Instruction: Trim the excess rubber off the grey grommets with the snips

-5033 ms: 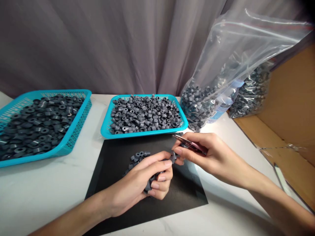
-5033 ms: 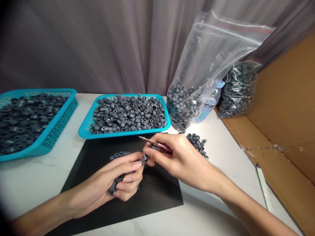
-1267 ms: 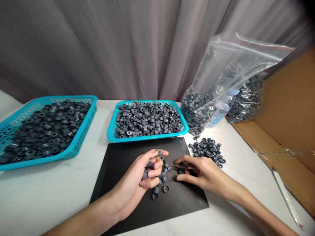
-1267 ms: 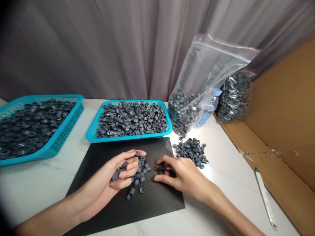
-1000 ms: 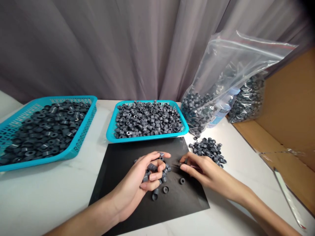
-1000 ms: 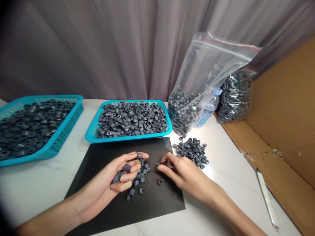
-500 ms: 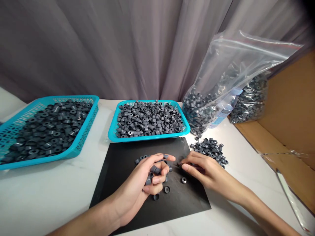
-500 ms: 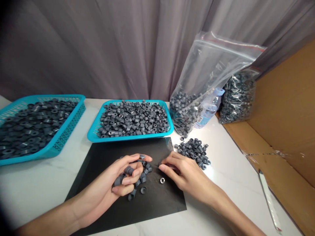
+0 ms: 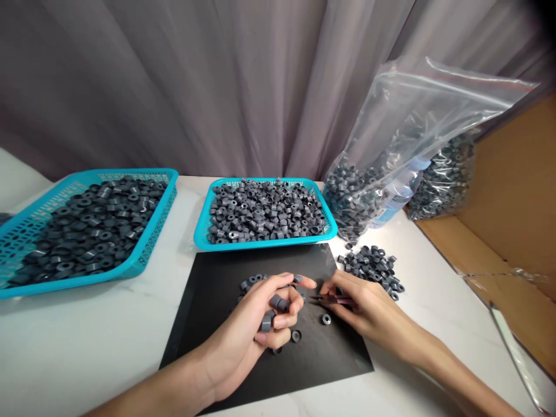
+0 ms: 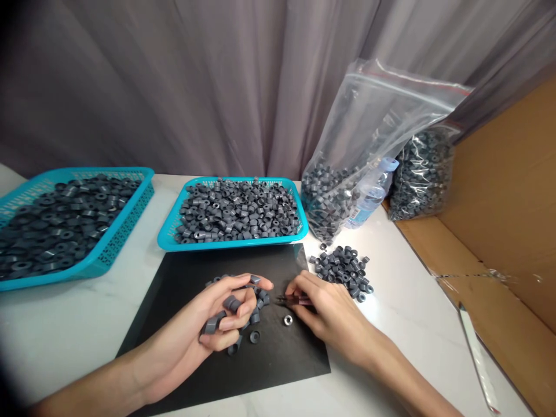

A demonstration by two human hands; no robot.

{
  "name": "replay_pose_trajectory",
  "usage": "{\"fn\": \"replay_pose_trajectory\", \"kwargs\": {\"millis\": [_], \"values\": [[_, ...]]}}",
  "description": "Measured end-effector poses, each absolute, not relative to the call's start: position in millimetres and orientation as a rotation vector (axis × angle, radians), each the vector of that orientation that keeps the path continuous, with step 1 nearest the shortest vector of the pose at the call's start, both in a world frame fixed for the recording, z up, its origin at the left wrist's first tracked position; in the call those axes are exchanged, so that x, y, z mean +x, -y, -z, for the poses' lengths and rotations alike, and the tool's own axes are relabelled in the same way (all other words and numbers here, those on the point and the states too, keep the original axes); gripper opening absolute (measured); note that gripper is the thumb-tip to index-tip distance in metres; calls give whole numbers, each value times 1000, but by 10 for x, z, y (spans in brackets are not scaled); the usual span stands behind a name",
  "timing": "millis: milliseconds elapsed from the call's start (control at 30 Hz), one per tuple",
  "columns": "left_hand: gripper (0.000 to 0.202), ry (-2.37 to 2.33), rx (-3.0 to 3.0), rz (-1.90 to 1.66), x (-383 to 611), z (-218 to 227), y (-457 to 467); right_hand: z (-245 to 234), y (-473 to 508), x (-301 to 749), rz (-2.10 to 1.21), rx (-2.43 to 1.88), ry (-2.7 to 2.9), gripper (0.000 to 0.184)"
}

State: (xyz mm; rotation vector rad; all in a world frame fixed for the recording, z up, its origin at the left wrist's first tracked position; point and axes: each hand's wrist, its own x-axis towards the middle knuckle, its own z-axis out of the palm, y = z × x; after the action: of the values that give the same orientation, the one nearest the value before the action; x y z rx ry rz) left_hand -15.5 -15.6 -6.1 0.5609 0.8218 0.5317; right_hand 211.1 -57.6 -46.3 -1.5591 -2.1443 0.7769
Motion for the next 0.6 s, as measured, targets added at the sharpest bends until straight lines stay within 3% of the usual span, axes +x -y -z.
{"fn": "replay_pose_trajectory", "kwargs": {"millis": [200,333,600], "values": [[28,-808,450,-437,-151,14,160,427,542,2118,-825,-1496,2088,26],[34,-840,520,-359,-141,-3,177,386,587,2081,-837,-1502,1852,26],[33,-849,455,-375,-122,89,252,313,917,1737,-246,-1123,1853,9]]}}
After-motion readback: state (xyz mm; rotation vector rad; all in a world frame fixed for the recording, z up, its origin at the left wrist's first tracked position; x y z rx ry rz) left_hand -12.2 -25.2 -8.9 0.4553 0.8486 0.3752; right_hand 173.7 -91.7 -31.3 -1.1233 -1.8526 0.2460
